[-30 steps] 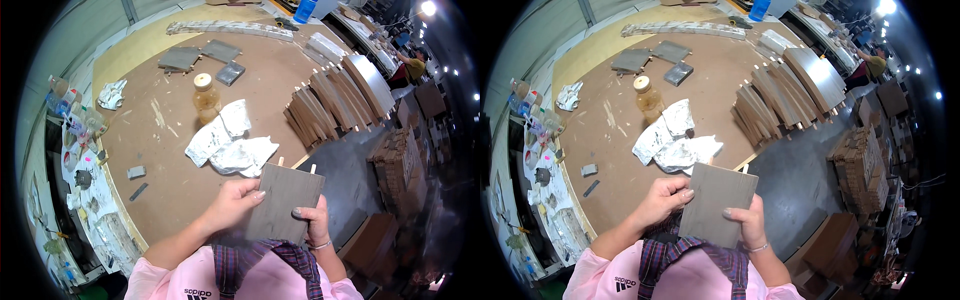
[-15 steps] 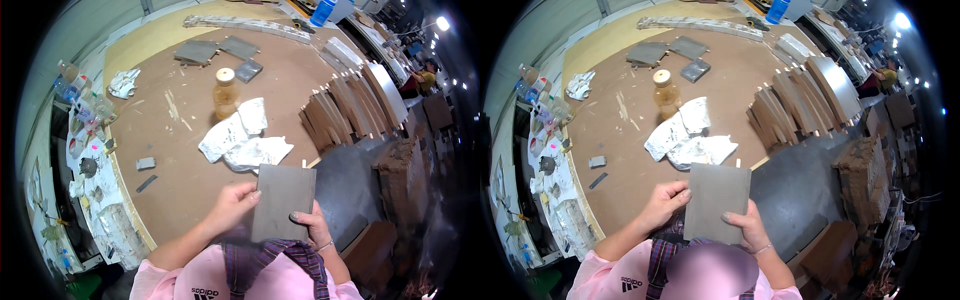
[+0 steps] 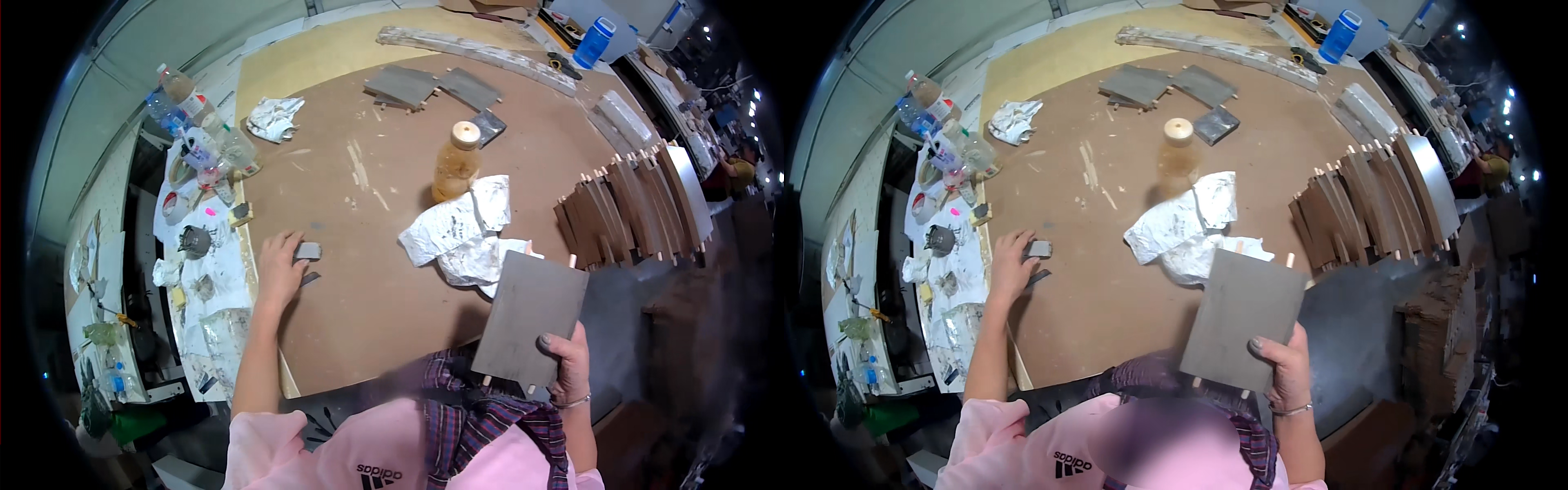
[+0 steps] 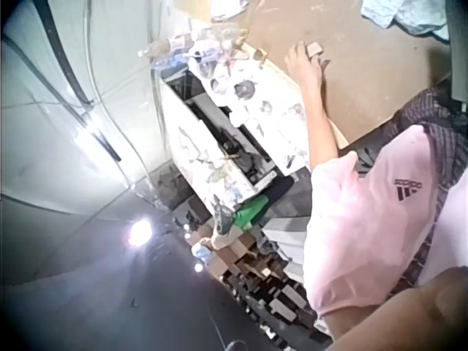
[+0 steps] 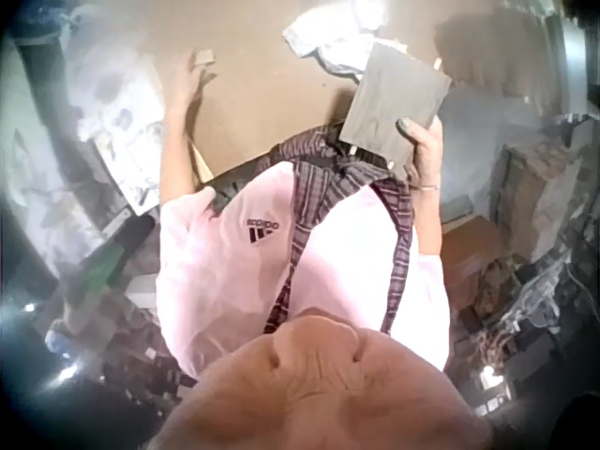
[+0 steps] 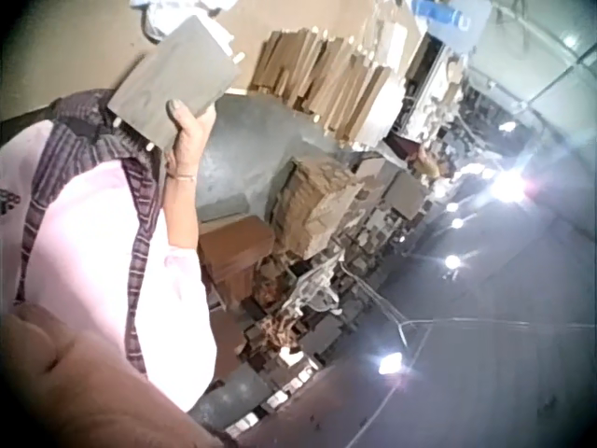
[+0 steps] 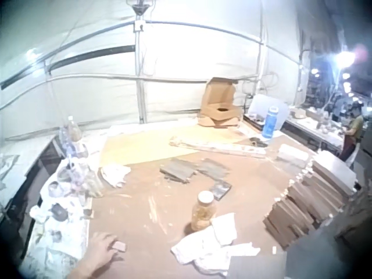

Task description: The person sands the edges of wood panels using a sanding block and wipes them with a cloth. They apply glue from a bottle and continue sanding and cleaning the panels on a work table.

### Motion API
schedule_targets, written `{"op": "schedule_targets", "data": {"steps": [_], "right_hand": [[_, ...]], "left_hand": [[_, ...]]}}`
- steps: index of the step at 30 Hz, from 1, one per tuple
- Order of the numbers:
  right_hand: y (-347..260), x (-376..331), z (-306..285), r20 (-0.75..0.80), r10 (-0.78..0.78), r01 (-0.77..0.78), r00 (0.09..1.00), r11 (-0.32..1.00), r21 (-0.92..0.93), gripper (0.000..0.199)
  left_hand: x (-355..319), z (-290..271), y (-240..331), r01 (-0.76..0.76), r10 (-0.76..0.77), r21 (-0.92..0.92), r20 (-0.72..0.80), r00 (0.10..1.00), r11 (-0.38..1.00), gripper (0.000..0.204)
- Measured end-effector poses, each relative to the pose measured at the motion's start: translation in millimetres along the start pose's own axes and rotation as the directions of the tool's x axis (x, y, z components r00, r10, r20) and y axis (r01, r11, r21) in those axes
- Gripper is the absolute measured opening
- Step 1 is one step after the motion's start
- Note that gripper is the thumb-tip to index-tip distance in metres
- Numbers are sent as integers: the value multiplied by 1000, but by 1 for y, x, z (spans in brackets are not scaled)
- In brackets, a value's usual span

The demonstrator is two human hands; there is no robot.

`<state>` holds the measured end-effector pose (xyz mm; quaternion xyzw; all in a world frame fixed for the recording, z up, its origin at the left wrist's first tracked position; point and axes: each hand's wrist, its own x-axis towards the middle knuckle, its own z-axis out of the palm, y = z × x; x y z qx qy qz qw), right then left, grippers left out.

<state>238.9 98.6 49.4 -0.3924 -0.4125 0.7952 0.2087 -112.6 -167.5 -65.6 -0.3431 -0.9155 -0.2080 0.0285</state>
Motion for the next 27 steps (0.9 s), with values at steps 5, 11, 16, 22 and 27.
{"op": "schedule_targets", "data": {"steps": [5,11,16,22,27], "right_hand": [[4,2,7,45,21,-22,999,1000,22,47],[7,-4,0,34,0,-2,999,999,53,46],[4,-9,-2,44,-21,18,999,997,69,51],[5,-17,-5,65,-25,20,998,997,79,54],[5,-22,-8,52,-37,32,998,996,88,55]], "left_hand": [[-1,12,-13,-34,32,57,27,999,998,43],[0,-15,62,-15,10,-493,-14,1000,870,38],[-12,-31,158,473,135,-880,463,876,-53,42],[-22,-21,192,639,345,-727,549,761,-251,45],[-30,-18,205,749,403,-541,631,662,-382,44]]}}
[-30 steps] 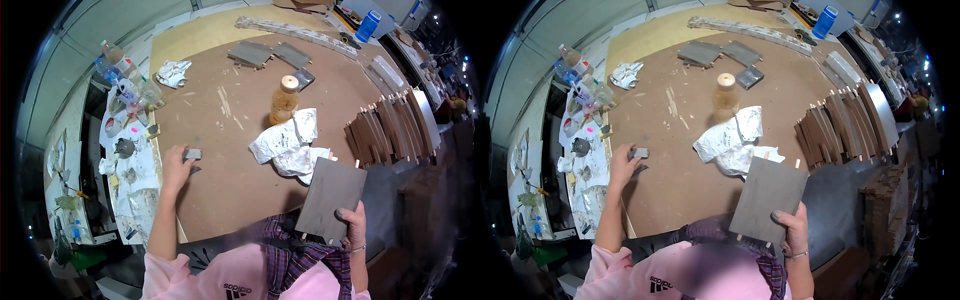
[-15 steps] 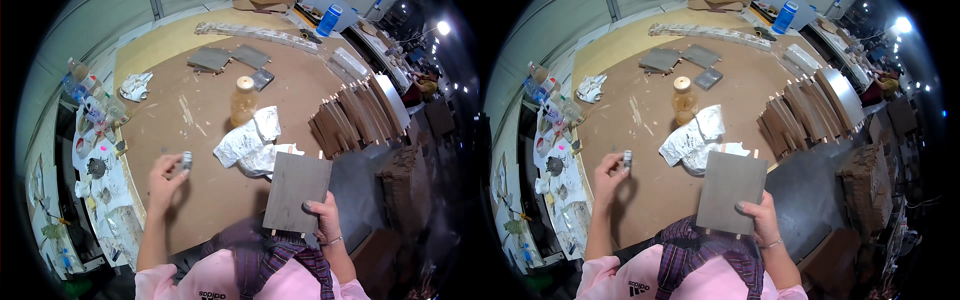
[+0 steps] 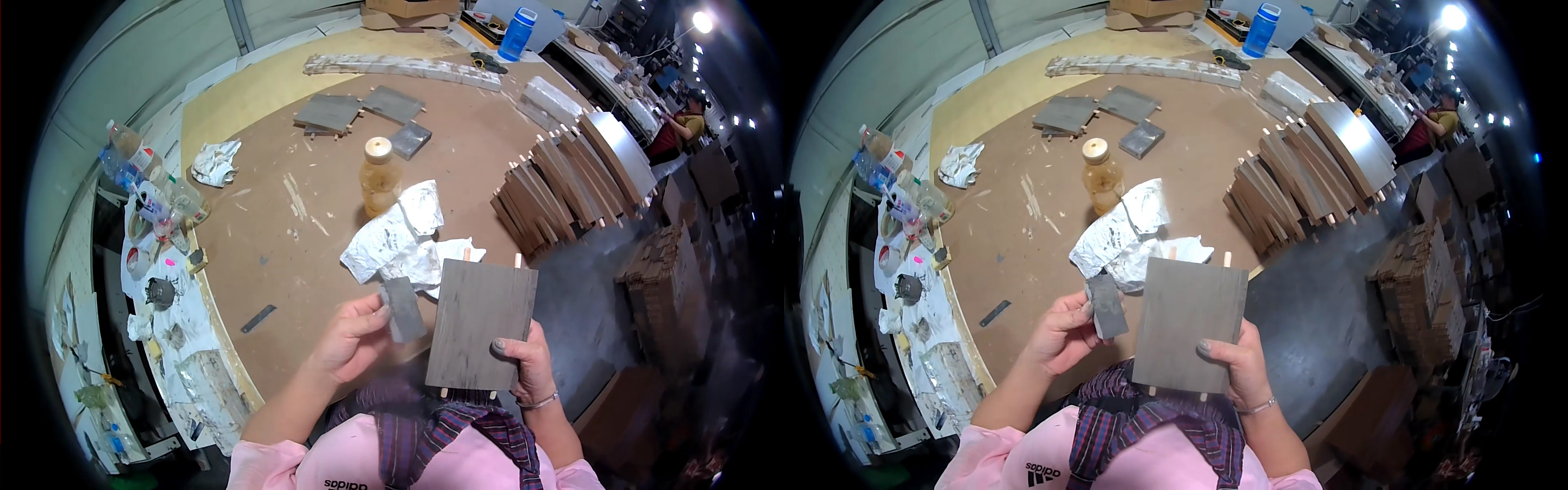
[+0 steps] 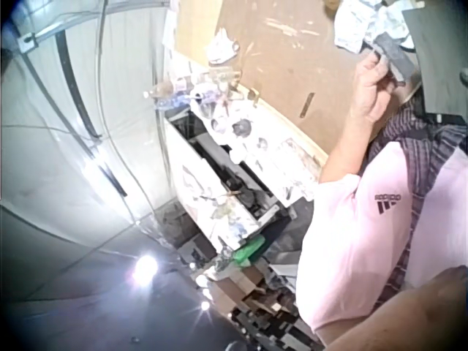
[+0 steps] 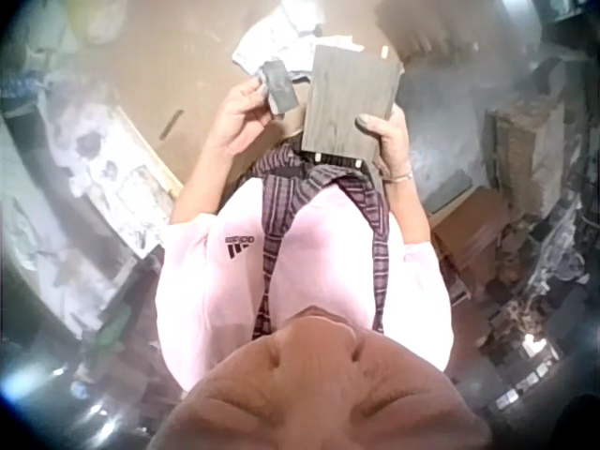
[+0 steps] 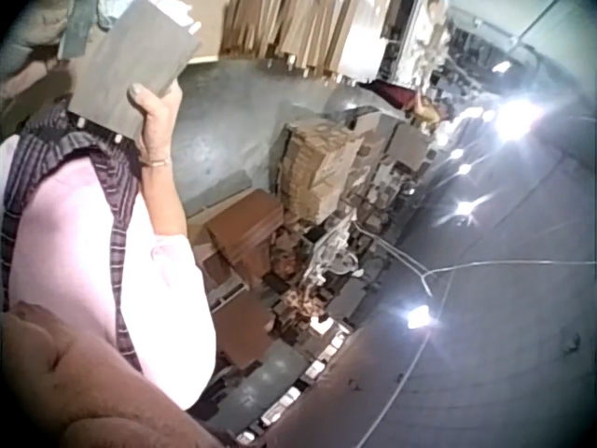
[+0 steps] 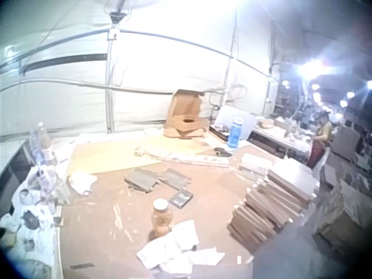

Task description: The person sands the edges of wood panels using a sanding block and wipes them with a cloth. They apply glue from a bottle and continue sanding and cleaning the panels on a work table.

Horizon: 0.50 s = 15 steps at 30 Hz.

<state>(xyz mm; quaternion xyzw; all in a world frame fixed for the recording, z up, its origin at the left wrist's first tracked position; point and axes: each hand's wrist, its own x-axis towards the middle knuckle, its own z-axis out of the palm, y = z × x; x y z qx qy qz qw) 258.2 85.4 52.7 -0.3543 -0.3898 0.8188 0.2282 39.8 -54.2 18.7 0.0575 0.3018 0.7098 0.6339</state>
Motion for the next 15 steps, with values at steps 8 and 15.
{"op": "schedule_targets", "data": {"steps": [8,15], "right_hand": [[-5,-1,6,8,-1,2,1000,999,-48,53],[-6,3,8,25,-8,10,1000,997,-77,50]], "left_hand": [[-5,5,-2,-235,299,674,21,954,700,48],[-8,21,9,-439,559,873,476,678,-210,47]]}}
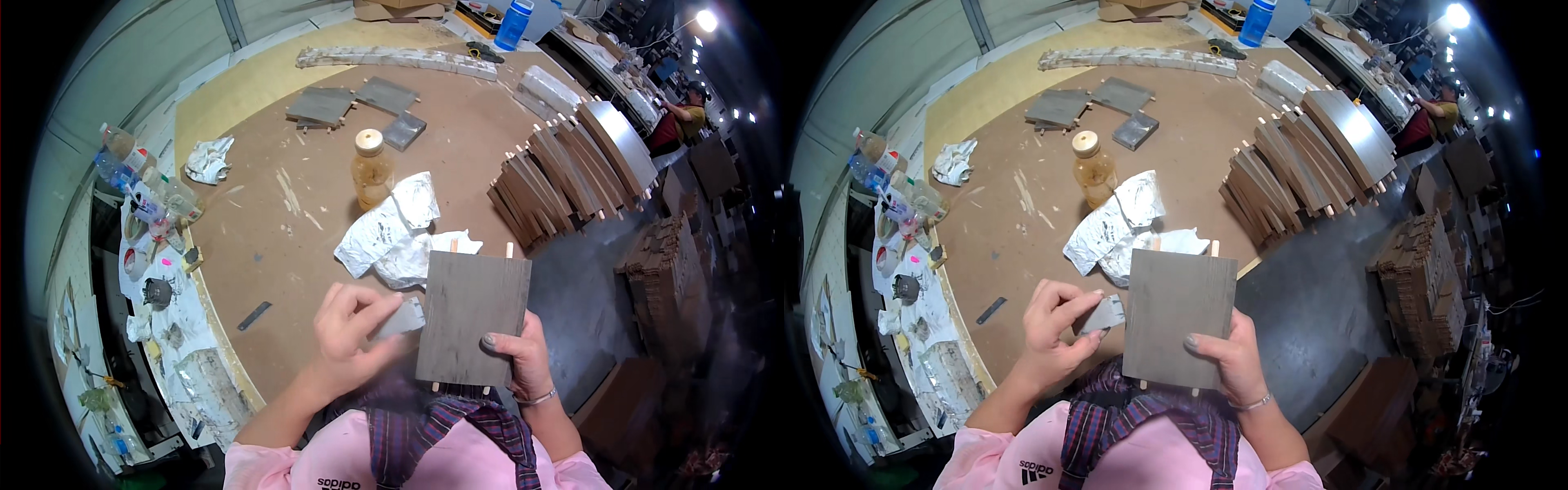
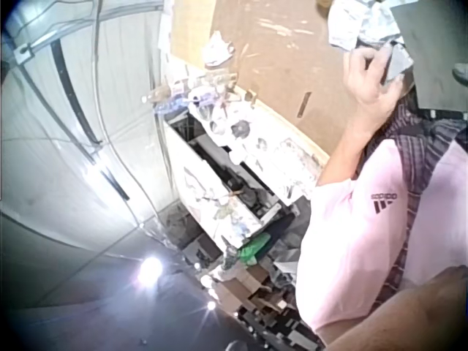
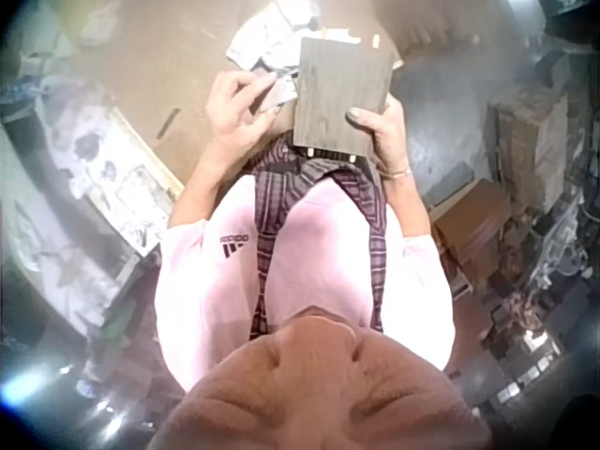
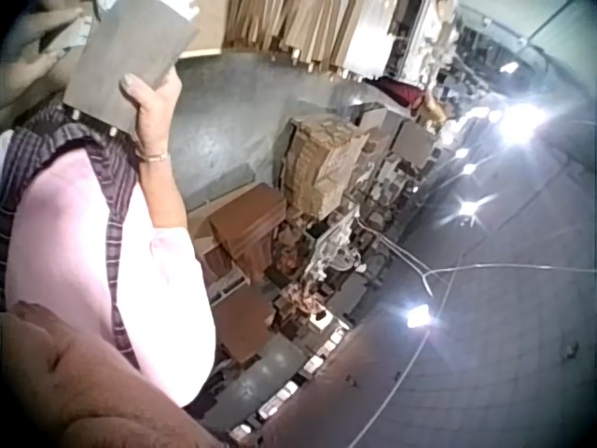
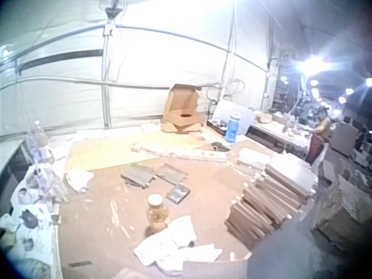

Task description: The person sands the edges of wood panels using a sanding block and wipes them with a cloth. They apply glue from a bottle and continue sanding and cleaning the panels on a work table.

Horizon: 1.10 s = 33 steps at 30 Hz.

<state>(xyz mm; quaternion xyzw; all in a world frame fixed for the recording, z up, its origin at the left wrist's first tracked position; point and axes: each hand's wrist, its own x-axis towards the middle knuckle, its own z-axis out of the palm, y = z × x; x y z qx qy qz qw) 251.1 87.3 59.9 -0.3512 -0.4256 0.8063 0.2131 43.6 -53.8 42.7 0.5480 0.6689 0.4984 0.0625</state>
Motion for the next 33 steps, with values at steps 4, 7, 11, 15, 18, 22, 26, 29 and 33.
{"op": "schedule_targets", "data": {"steps": [4,7,11,15,18,22,26,29,33], "right_hand": [[1,3,-1,3,-9,9,1000,1000,2,50],[2,5,-1,0,-7,7,1000,1000,-4,50],[2,9,4,-2,0,0,1000,1000,-21,50],[0,12,6,-16,-10,9,1000,999,-31,48],[-1,15,6,-10,-9,9,1000,999,-47,48],[-2,16,7,5,11,-11,1000,998,-67,49],[-5,16,9,-11,-9,8,1000,996,-89,49],[-3,16,6,-12,-12,11,1000,996,-90,49],[-2,15,6,-12,-4,3,1000,996,-87,49]], "left_hand": [[0,1,2,-126,127,82,-7,992,989,50],[2,4,0,-153,154,87,-4,988,984,50],[15,5,-8,-168,172,103,-33,984,980,50],[15,5,-10,-165,167,84,-22,986,983,50],[10,5,-8,-153,154,75,-10,988,985,50],[23,8,-14,-138,145,109,-63,987,984,49],[22,7,-13,-121,125,99,-38,991,988,47],[12,7,-9,-98,99,66,-18,995,993,47],[23,9,-11,-78,83,77,-53,995,994,46]]}}
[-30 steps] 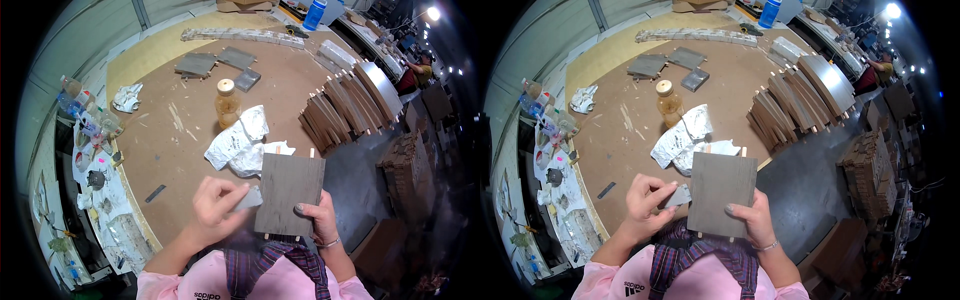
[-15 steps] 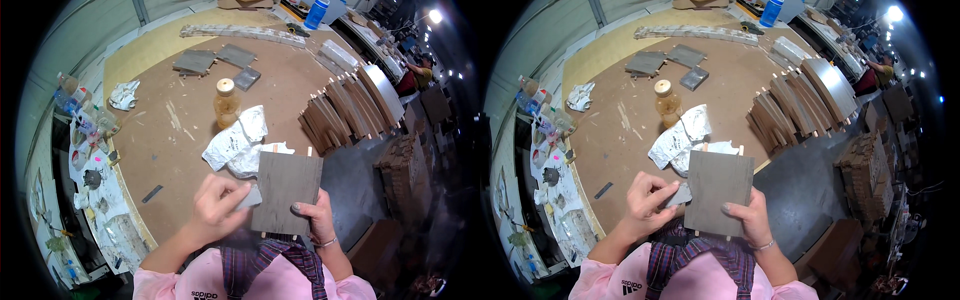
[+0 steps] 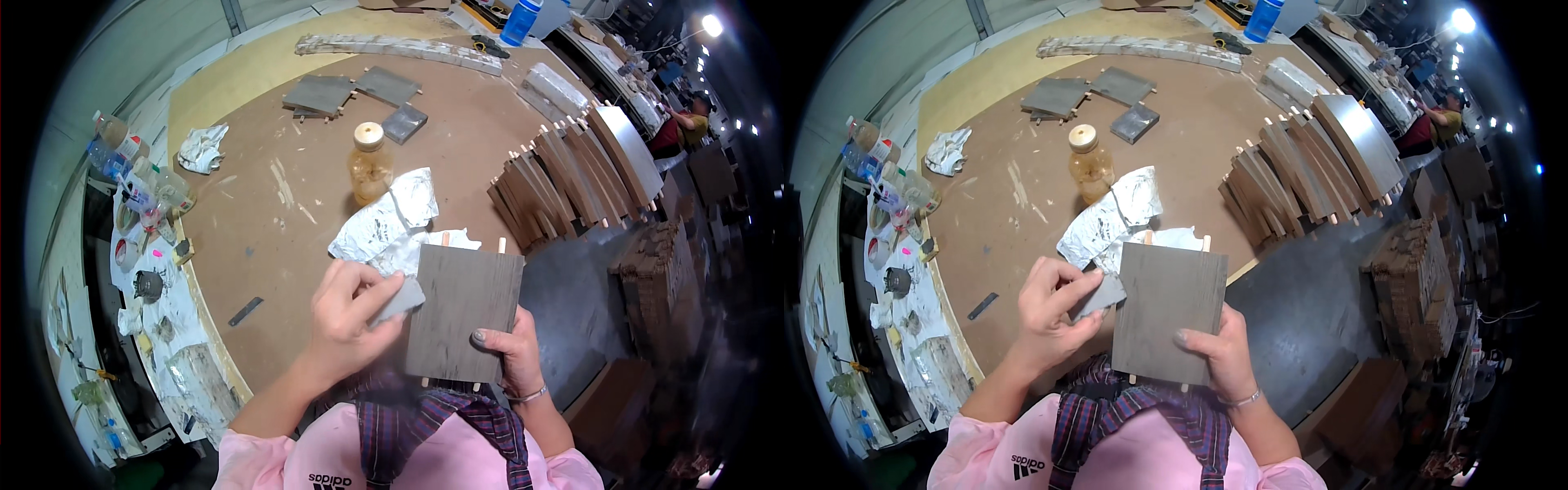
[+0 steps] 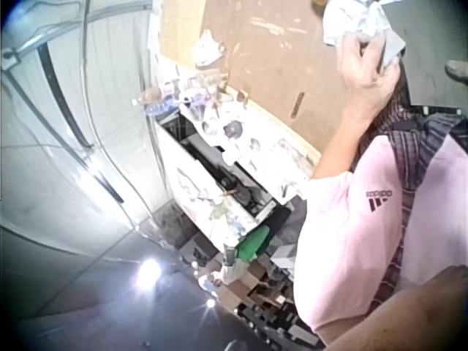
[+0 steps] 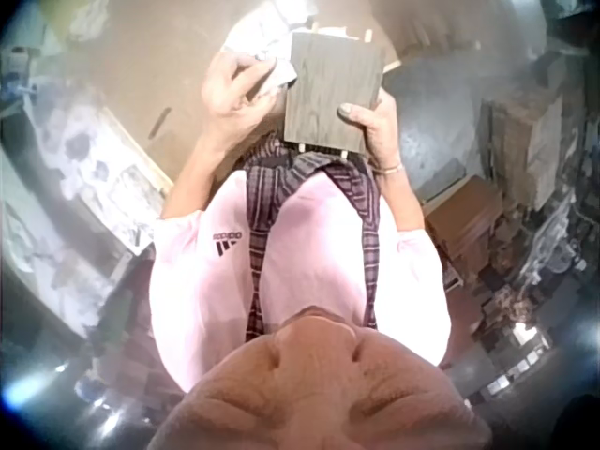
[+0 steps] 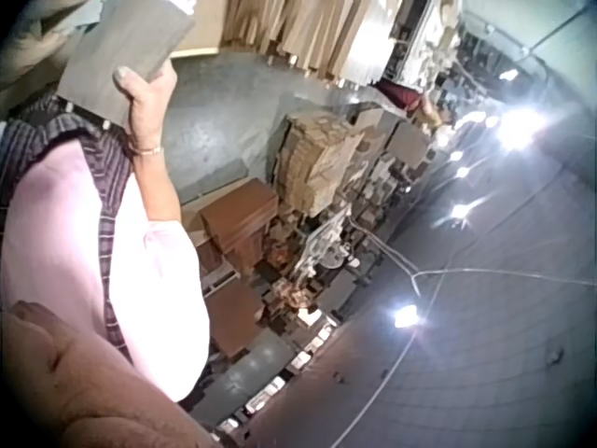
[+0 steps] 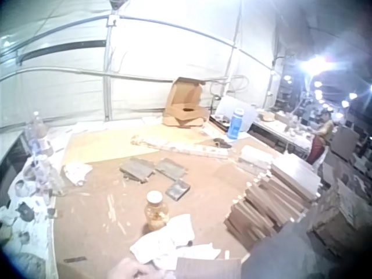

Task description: The person sands the edges of wood panels using a sanding block and wipes them with a cloth. They apply glue from a bottle and continue sanding and cleaning the panels on a work table.

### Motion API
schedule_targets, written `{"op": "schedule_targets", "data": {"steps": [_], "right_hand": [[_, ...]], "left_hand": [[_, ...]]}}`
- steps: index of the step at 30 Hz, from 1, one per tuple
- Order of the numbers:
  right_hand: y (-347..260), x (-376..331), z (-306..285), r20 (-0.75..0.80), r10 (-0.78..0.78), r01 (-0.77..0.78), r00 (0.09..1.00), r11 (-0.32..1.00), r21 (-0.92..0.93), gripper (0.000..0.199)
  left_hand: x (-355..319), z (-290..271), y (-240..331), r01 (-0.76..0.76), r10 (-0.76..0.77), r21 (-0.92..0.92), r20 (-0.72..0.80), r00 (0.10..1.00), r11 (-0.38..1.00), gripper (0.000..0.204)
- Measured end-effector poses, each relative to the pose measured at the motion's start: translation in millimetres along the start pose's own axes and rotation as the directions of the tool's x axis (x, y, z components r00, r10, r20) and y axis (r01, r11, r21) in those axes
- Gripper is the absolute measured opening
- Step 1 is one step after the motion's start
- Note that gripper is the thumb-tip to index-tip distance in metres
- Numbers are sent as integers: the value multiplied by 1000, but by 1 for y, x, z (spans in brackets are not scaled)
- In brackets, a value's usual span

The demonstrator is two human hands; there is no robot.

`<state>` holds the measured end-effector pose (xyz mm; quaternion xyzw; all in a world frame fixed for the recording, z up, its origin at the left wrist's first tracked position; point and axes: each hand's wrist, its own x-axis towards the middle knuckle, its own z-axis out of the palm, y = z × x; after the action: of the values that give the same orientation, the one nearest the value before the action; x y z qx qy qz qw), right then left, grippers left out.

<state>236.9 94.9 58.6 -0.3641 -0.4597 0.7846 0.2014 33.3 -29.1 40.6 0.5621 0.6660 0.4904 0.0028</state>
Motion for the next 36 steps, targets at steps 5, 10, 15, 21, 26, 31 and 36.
{"op": "schedule_targets", "data": {"steps": [5,10,15,21,26,31,36], "right_hand": [[-1,0,1,-9,-16,16,1000,1000,-13,46],[1,-1,-1,17,7,-7,1000,1000,-18,44],[1,0,-3,-10,-1,1,1000,1000,-23,45],[1,0,-3,18,1,-1,1000,1000,16,46],[2,2,-6,22,9,-10,1000,999,34,46],[6,2,-9,57,60,-61,997,998,22,46],[6,3,-9,77,88,-93,993,994,62,46]], "left_hand": [[-8,-6,7,-27,28,-18,71,997,999,47],[7,0,-3,-35,35,20,-10,999,999,48],[-7,-10,9,-48,57,-48,220,974,998,49],[5,-11,-1,-91,100,-56,186,977,994,46],[1,-20,3,-116,149,-117,329,933,986,45],[11,-22,-1,-140,153,-63,287,946,988,44],[11,-26,-5,-169,193,-99,325,926,981,44]]}}
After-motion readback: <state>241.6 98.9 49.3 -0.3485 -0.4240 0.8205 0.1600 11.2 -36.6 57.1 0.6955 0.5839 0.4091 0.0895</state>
